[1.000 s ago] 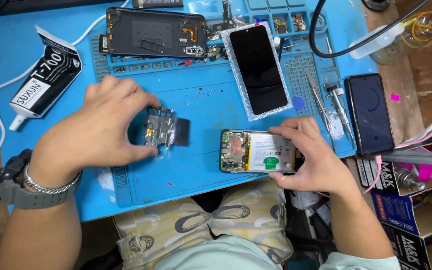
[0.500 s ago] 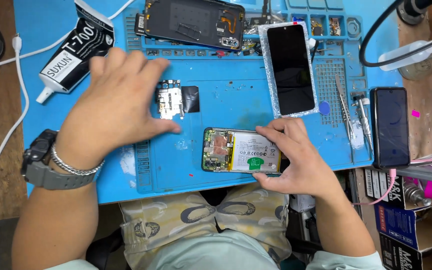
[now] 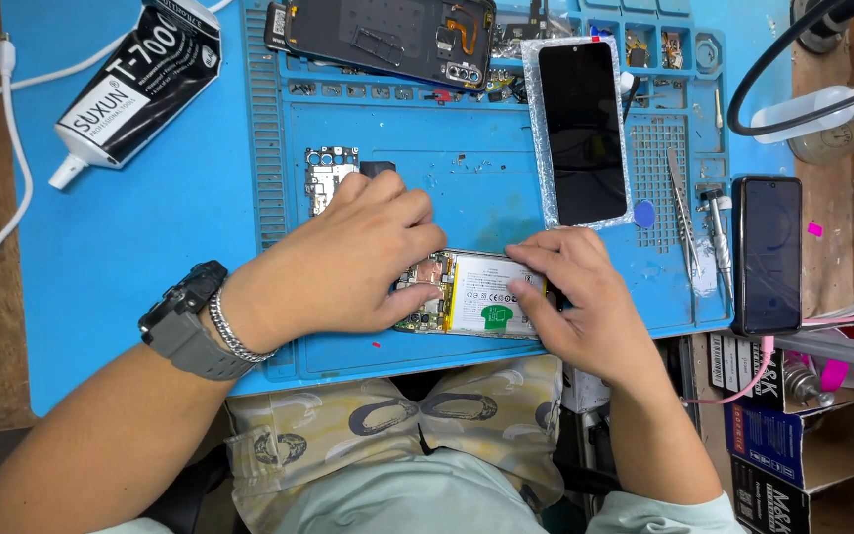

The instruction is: The person is assembling a mobile phone by carefully aligning and pressing the battery and screen into the frame on a repair bench.

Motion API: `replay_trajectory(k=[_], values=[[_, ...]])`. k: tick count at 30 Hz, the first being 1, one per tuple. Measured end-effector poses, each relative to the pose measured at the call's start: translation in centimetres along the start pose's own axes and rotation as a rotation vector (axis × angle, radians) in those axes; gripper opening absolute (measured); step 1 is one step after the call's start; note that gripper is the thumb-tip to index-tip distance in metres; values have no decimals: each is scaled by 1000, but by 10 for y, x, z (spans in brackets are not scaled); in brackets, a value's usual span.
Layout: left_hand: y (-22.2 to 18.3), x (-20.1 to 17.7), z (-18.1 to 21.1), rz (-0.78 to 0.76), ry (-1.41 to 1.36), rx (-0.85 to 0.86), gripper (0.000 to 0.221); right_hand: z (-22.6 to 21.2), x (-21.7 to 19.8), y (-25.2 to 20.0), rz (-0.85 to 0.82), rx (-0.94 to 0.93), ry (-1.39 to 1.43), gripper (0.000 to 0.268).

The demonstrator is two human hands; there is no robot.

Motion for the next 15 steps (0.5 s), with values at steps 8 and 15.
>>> replay_trajectory(k=[8, 15], values=[[1, 5, 2, 15, -26, 15, 33, 2, 11, 8, 163, -20, -109, 5], [1, 6, 4, 1, -6, -2, 34, -4, 13, 8, 191, -92, -208, 4]])
Point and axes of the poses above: each hand's wrist, its own y-axis towards the middle knuckle, its own x-axis out of the palm, z = x × y, the point moved 7 cm from there along y, towards the middle knuckle, and after that the axes turned 12 degrees about -x, right-handed, at the moved point
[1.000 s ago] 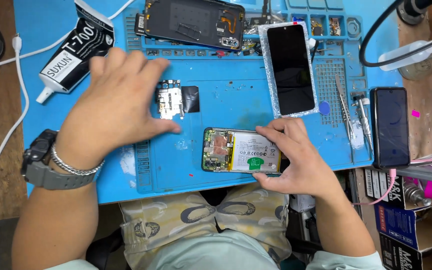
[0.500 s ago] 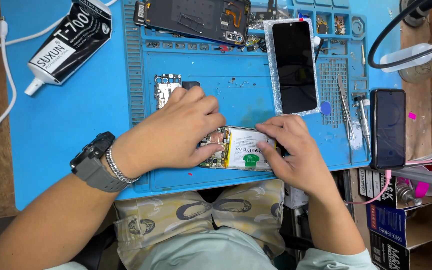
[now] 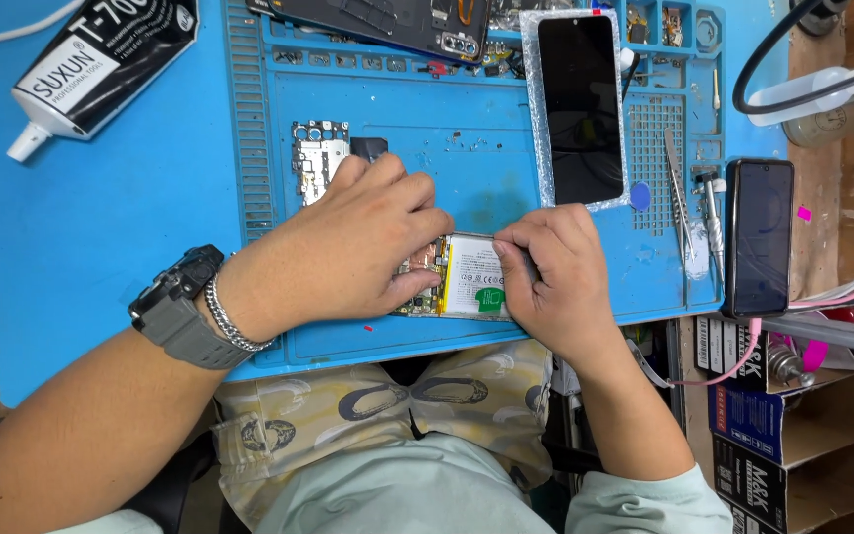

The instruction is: The person is assembling a mobile phone by carefully aligning and pressing the battery and screen into the frame on a repair bench.

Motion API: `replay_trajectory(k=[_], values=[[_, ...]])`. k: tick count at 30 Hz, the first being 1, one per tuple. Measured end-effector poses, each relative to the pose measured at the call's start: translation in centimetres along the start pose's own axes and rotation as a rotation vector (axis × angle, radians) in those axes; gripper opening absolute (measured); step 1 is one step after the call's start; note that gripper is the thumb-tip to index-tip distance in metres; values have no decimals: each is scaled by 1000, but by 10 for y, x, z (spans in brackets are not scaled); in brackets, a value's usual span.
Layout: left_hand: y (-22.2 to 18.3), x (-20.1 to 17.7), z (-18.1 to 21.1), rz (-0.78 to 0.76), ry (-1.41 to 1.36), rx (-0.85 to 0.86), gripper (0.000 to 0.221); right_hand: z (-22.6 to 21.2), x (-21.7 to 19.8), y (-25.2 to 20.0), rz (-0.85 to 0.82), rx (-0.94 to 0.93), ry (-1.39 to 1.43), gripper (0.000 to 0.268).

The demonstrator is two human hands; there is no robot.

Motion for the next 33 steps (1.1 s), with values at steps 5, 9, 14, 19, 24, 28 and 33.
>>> replay_trajectory(k=[5, 9, 14, 19, 24, 28, 33], values=[[-3, -6, 9, 105, -25, 80, 29, -4, -7, -7, -24, 64, 19, 11], [-4, -9, 17, 150, -63, 134, 17, -25, -30, -13, -97, -24, 89, 17], [-1, -2, 17, 159, 7, 107, 30, -34, -21, -46, -200, -20, 25, 26], [4, 5, 16, 105, 37, 76, 33, -38, -18, -58, -49, -13, -11, 17], [8, 3, 13, 159, 9, 30, 32, -42, -17, -53, -53, -57, -68, 11], [14, 3, 17, 200, 11, 12, 26, -38, -20, -57, -23, -38, -60, 14], [23, 9, 9, 163, -58, -96, 24, -7, -30, -51, -11, 231, 52, 32]])
Point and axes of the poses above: each hand's wrist, its own y-axis towards the middle knuckle, its own x-axis out of the palm, z = x × y, the point moved 7 cm from there along y, towards the middle knuckle, and after that the axes turned 12 degrees about -x, right-handed, at the moved point
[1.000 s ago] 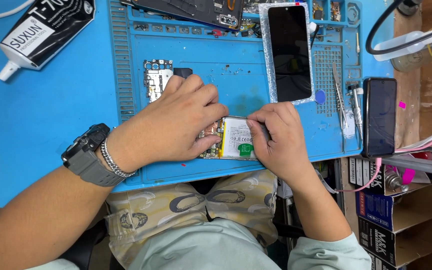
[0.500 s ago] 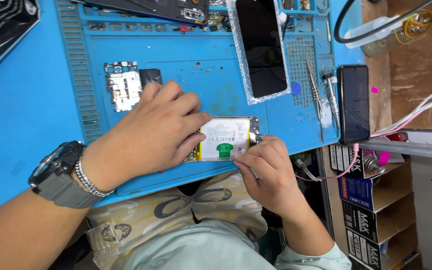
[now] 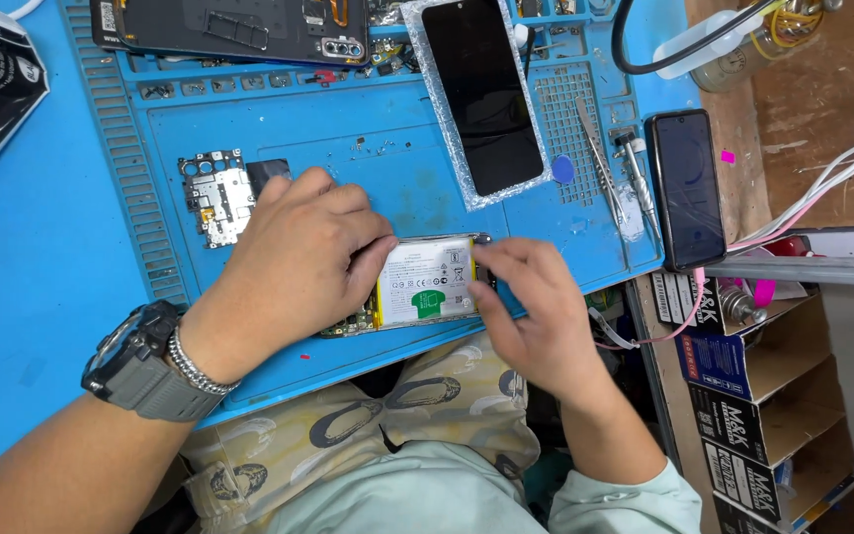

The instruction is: The person is assembling a mobile phone by carefully aligning and pressing the battery and screen into the frame on a repair bench.

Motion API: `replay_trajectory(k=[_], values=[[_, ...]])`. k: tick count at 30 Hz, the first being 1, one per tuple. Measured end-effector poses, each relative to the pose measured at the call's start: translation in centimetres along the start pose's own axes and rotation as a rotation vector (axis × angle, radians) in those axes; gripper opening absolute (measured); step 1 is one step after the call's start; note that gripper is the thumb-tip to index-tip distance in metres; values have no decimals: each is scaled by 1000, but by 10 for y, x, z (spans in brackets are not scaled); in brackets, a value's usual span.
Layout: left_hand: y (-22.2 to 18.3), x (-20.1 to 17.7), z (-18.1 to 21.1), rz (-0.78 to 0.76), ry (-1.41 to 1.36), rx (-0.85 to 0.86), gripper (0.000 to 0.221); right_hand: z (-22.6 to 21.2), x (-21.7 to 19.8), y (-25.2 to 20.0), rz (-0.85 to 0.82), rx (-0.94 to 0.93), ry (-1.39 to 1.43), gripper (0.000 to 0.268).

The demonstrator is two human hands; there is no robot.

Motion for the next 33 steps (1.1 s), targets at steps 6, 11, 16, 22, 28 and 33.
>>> replay_trajectory(k=[6, 11, 16, 22, 28, 33], values=[[4, 3, -4, -55, -55, -60, 23, 4, 10, 14, -128, -30, -47, 44], [4, 6, -4, -47, -19, -42, 25, 2, 9, 20, -155, -4, -44, 45], [0, 7, 3, 38, 97, 55, 23, -3, 5, 26, -153, 12, -13, 59], [-5, 5, 9, 144, 150, 181, 18, 3, 7, 38, -154, 37, -13, 53], [-3, 3, 8, 46, 65, 142, 20, 28, 13, 45, -113, 228, 198, 9], [-3, 2, 3, 4, -54, 89, 18, 26, 13, 52, -169, 140, 133, 9]])
Point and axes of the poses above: each hand's wrist, its own y-axis towards the middle knuckle, its own x-axis out of the palm, z = x × y, the point moved 7 cm from there along y, towards the middle knuckle, and after that the axes turned 12 degrees about -x, right-handed, at the moved point
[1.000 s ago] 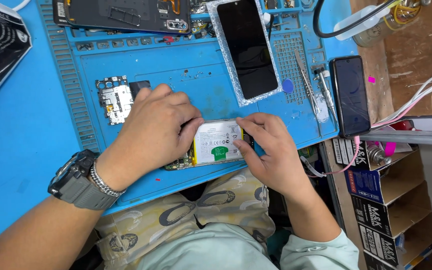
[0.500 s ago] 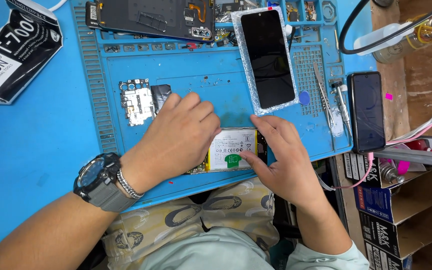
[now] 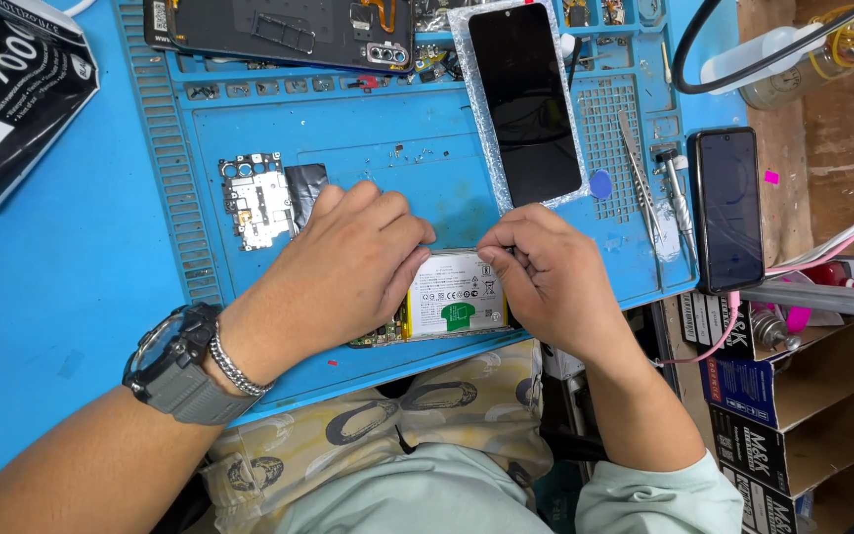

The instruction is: The person is assembling a mobile phone by carefully aligning and pressing the battery and screen into the frame on a repair bench.

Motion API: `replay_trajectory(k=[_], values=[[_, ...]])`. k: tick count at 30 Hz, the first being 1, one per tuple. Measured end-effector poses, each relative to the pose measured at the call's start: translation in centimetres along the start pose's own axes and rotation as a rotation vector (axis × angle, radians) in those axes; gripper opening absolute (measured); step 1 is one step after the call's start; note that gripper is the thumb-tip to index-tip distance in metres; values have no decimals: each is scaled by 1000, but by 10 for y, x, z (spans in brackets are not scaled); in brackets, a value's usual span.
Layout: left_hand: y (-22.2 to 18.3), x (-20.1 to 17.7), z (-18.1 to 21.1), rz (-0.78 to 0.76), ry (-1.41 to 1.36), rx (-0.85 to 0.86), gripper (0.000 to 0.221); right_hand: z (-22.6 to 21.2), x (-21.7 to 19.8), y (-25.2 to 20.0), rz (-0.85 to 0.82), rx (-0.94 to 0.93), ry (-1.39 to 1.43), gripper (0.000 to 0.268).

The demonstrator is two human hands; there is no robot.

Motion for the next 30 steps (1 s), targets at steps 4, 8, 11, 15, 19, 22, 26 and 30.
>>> replay_trajectory(k=[4, 8, 11, 15, 19, 22, 26, 30], values=[[-1, 3, -1, -23, 6, 14, 20, -1, 1, 0, -7, -25, -40, 11], [-2, 5, -2, -14, 13, 26, 16, 3, 8, -4, 8, -92, -139, 11], [1, 3, -3, -70, -61, -7, 19, 2, 12, -11, 53, -179, -248, 9], [4, -3, -7, -222, -230, -86, 31, 8, 17, -18, 59, -169, -304, 6], [7, -1, -10, -249, -237, -119, 29, 7, 19, -17, 33, -158, -327, 7], [10, 3, -14, -188, -221, -155, 15, 0, 15, -14, 33, -156, -338, 7], [14, 4, -17, -198, -243, -228, 14, -6, 5, -9, -32, -77, -92, 13], [13, 7, -16, -195, -225, -220, 13, -5, 5, -11, -48, -76, -55, 36]])
Point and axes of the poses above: each hand's wrist, its own y-axis towards the middle knuckle, its own x-axis out of the palm, z = x × y, the point moved 7 cm from there along y, towards the middle knuckle, and after that the axes turned 12 degrees about -x, right-handed, at the moved point
